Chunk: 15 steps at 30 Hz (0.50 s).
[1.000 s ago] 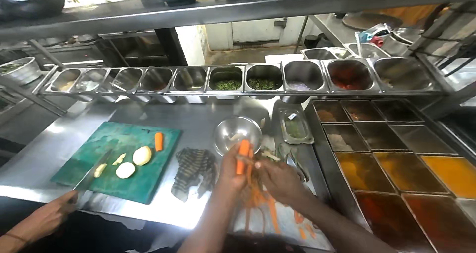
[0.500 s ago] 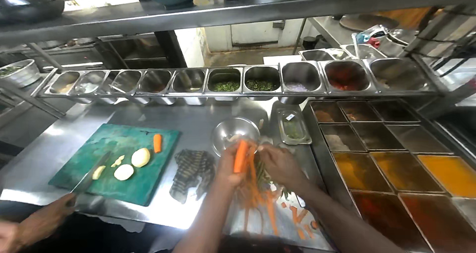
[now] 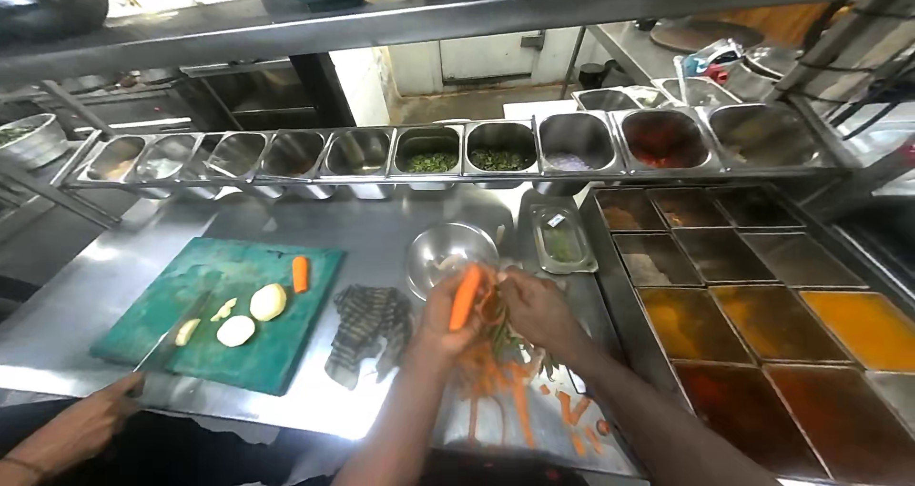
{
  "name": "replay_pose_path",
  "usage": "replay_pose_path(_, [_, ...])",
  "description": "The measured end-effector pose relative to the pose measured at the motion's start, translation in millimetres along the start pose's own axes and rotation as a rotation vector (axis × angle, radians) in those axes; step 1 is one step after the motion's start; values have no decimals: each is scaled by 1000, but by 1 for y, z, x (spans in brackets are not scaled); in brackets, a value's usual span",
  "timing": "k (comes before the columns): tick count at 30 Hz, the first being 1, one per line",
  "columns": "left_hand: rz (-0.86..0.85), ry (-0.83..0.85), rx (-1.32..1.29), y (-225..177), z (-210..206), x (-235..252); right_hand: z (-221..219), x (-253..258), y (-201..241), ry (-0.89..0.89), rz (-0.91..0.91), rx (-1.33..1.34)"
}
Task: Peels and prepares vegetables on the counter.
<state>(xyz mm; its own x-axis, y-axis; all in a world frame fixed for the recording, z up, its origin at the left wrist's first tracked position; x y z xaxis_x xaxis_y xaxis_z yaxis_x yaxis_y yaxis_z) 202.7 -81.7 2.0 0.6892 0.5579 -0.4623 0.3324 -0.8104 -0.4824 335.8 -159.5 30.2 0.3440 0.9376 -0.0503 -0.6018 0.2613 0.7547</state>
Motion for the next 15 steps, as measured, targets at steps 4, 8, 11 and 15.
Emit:
replay_pose_path(4, [2, -35, -8, -1, 0, 1, -20, -20, 2, 35, 75, -70])
replay_pose_path(8, [-34, -106, 13, -1, 2, 11, -43, -53, 7, -2, 337, -104])
replay_pose_path(11, [2, -98, 17, 0, 3, 5, -16, -26, 5, 31, 130, -80])
replay_pose_path(15, [26, 70, 18, -1, 6, 4, 1, 4, -4, -18, -44, -62])
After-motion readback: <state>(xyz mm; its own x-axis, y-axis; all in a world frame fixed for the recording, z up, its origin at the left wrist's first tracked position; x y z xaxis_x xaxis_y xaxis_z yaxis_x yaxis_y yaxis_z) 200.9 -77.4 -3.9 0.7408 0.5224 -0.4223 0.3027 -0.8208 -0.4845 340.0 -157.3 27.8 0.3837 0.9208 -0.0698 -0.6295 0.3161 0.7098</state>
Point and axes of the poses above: each hand's wrist, its own x-axis towards the middle knuckle, its own z-axis out of the back of the hand, y = z × x, the point moved 3 cm from there along x, towards the middle knuckle, and after that the axes turned 7 degrees about x, right-handed, at the moved point
